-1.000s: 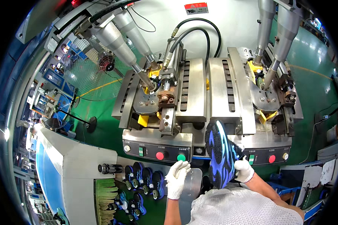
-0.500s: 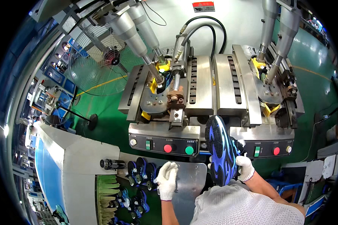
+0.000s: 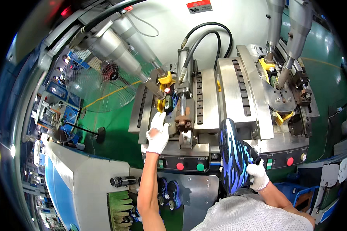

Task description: The person repeatedly picks up blue and black sneakers from a green conveyor belt, places them into a machine, and then removes them to place them back on the belt. The person wears white gloves and a white mesh shirt while performing this repetitive task in a factory setting.

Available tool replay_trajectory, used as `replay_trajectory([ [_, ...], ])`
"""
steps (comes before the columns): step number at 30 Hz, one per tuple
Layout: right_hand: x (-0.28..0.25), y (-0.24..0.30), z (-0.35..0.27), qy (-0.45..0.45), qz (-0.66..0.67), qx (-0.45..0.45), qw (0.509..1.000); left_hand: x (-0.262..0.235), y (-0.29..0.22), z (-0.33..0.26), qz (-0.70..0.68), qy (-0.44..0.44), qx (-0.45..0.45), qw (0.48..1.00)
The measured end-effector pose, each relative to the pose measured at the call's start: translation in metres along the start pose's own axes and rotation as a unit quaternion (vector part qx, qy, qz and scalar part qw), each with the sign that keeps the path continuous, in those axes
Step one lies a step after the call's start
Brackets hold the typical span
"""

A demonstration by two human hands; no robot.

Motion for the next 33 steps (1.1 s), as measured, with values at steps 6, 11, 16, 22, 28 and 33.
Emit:
replay_trajectory([
  [6, -0.042, 0.025, -0.015, -0.04, -0.094, -0.107, 0.989, 0.123, 0.055, 0.065, -0.023, 0.1, -0.162, 0.981],
  [11, -0.118, -0.019, 0.003, -0.049, -0.026, -0.06, 0.997, 0.183, 0.129, 0.077, 0.116, 0.047, -0.192, 0.973],
  [16, -0.082, 0.008, -0.002, -0.17, -0.134, -0.048, 0.975, 0.172, 0.122, 0.126, 0.126, 0.062, -0.212, 0.967],
  [22, 0.006, 0.03, -0.006, -0.185, -0.129, -0.141, 0.964, 0.027, 0.065, 0.092, 0.032, -0.045, -0.189, 0.98],
  [28, 0.185, 0.018, 0.063, 0.034, -0.191, -0.217, 0.957, -0.108, 0.004, -0.059, -0.068, -0.103, -0.284, 0.951],
  [33, 0.329, -0.012, 0.235, 0.008, -0.365, -0.173, 0.915, -0.157, -0.014, -0.24, -0.042, -0.062, -0.399, 0.914],
])
Point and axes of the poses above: each hand's wrist, its own z-axis towards the middle knuckle, its own x-axis out of the palm, y = z × x, the point moved 7 cm from there along z, towards the middle knuckle, and after that the axes turned 12 degrees about -y, right-handed, at the moved point
